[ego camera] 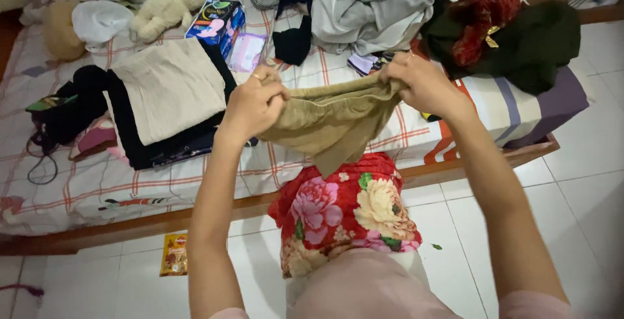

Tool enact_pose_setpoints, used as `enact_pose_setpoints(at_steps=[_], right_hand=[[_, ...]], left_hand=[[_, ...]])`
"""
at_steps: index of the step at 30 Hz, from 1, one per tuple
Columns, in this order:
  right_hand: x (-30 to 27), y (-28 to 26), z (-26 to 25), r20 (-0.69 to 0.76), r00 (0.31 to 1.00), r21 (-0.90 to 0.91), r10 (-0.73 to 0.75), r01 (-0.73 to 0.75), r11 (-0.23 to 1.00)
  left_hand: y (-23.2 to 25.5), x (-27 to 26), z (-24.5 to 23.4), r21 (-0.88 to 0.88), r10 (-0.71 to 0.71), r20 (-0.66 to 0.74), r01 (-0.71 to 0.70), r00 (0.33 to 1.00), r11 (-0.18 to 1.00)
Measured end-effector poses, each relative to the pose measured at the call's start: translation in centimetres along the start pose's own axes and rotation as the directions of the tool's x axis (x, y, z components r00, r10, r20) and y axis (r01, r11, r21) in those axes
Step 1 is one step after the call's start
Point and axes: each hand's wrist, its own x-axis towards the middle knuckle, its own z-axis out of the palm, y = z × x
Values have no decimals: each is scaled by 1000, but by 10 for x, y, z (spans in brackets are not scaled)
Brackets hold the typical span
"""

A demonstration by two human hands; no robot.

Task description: Folding various pieces of laundry on a bed including tops and pants

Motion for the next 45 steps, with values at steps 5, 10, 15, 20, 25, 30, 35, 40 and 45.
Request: enact_pose_setpoints(at_steps=[5,10,15,20,25,30,35,40,45], right_hand=[[-4,-7,6,188,981,-132,-51,77,988],[-17,31,11,224,972,-123,-73,103,987],[-13,42,-1,88,994,-166,58,-42,985],[-19,72,6,-47,987,-289,155,-162,944],[-5,93,17,-158,987,-153,26,-50,987],[33,123,19,-264,949,-29,172,-186,982],[61,159,10,-436,898,-295,-54,-86,952],[39,128,0,-594,800,-290,-83,-117,950],[-68,94,81,-284,959,-143,4,-46,989]], left_hand=[[10,0,-6,213,-89,173,51,981,976],[-22,-13,1,55,-44,113,38,993,998],[-30,-8,-1,-144,5,-99,-19,995,989],[-60,-13,8,-162,-108,-34,102,994,982],[-75,-4,13,-162,-369,62,374,927,913],[-121,35,19,67,119,-146,-110,982,992],[-107,92,-9,135,48,-482,20,875,991],[-61,57,2,169,190,-567,-113,801,979],[-82,-80,94,99,-191,-202,215,960,972]])
